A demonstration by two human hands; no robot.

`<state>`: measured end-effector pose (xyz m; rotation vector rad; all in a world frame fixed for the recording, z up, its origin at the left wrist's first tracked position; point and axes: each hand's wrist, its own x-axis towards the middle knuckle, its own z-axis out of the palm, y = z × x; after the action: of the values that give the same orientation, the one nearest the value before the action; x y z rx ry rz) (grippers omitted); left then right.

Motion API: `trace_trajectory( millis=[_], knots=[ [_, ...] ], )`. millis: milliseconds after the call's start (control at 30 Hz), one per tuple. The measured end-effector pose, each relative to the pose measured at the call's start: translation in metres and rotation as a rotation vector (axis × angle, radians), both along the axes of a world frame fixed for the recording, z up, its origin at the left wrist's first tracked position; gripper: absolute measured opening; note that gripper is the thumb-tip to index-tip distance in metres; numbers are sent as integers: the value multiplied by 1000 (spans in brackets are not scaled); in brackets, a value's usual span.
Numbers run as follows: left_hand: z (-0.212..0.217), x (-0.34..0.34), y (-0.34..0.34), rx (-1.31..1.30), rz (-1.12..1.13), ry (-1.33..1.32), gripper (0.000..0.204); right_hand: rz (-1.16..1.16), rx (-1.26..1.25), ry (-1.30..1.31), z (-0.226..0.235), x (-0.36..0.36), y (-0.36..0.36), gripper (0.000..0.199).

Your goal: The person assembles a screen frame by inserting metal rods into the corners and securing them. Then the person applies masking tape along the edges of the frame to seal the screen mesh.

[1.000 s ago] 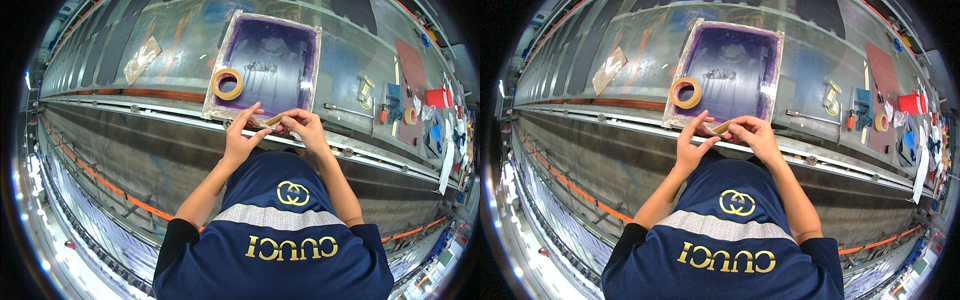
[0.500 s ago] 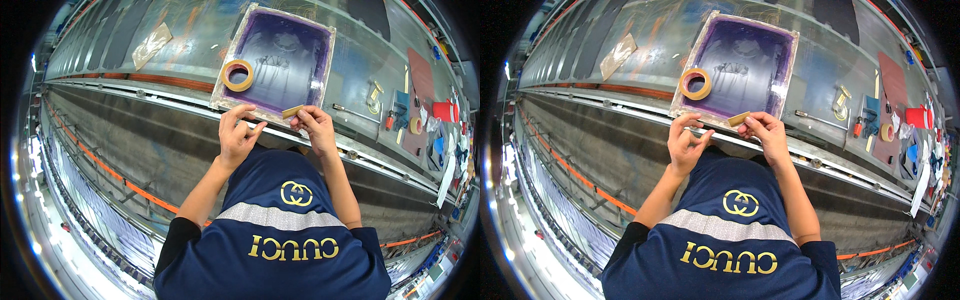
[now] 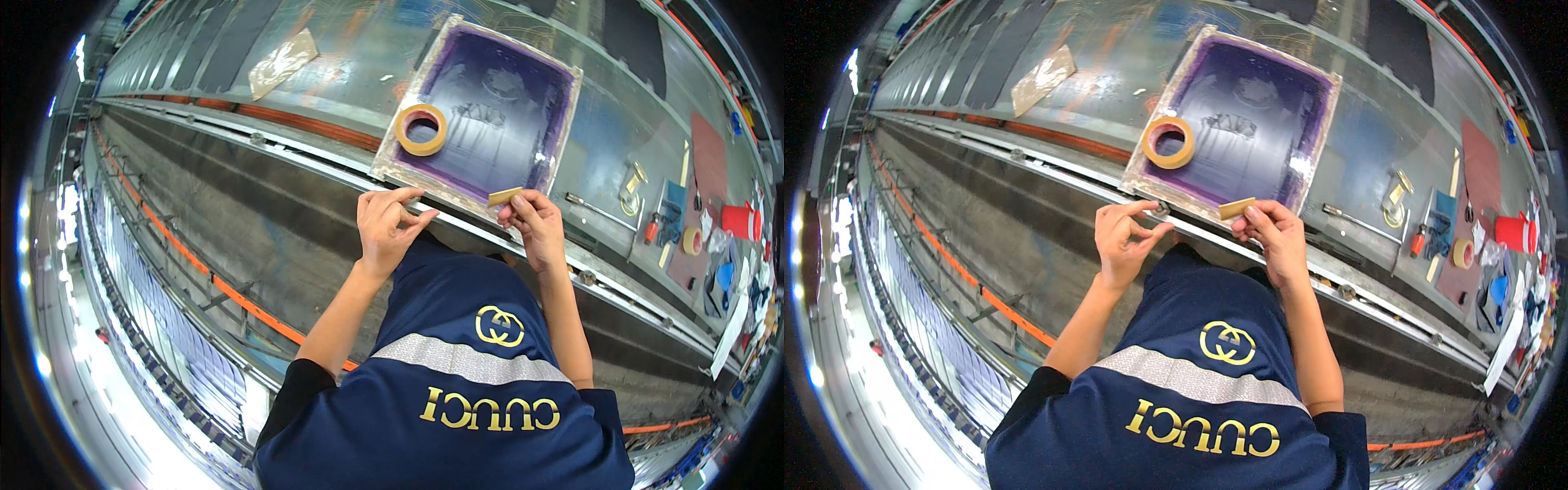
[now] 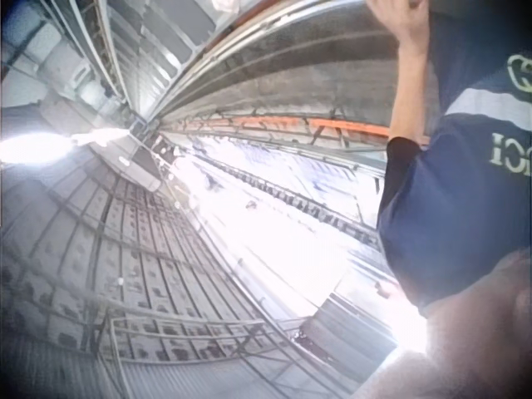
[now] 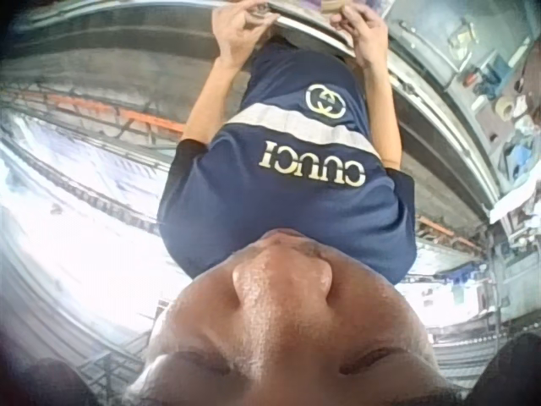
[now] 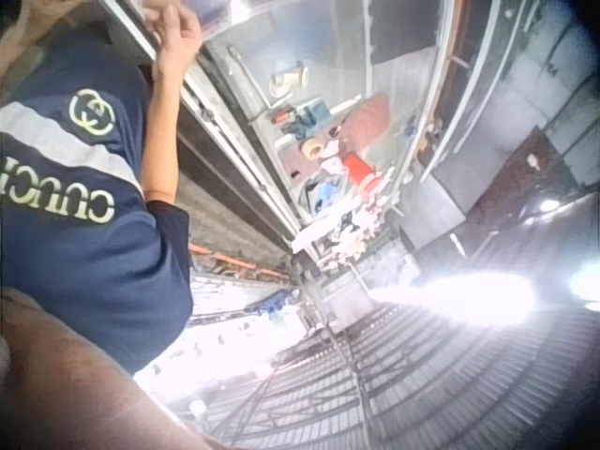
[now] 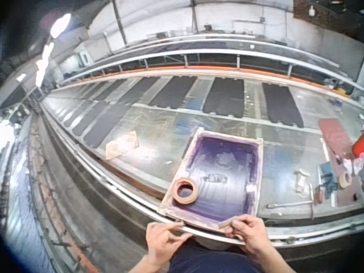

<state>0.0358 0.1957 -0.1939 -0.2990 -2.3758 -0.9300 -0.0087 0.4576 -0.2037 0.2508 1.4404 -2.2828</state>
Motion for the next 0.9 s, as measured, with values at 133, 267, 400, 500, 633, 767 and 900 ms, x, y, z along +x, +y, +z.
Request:
trace_trajectory(
  millis=[133,267,400,500,633,767,900],
  knots=[
    [0,6,-16,-81,24,0,34,35,-10,-7,-2,-2,-5,15],
    [1,8,-25,-212,32,28,35,145,150,62,-6,-6,-8,15],
    [17,10,-29,-295,-8,17,39,206,556,675,-3,-13,-27,15],
    [30,7,-31,-319,-26,66,45,297,347,432,31,-14,-41,9],
    [52,5,-33,-381,-31,58,49,504,392,814,53,-28,-50,12],
    [64,4,-44,-428,-36,20,49,547,589,1201,84,-19,-80,20],
    [65,6,-55,-372,-15,-17,53,484,633,1398,66,-11,-107,26]
  ],
)
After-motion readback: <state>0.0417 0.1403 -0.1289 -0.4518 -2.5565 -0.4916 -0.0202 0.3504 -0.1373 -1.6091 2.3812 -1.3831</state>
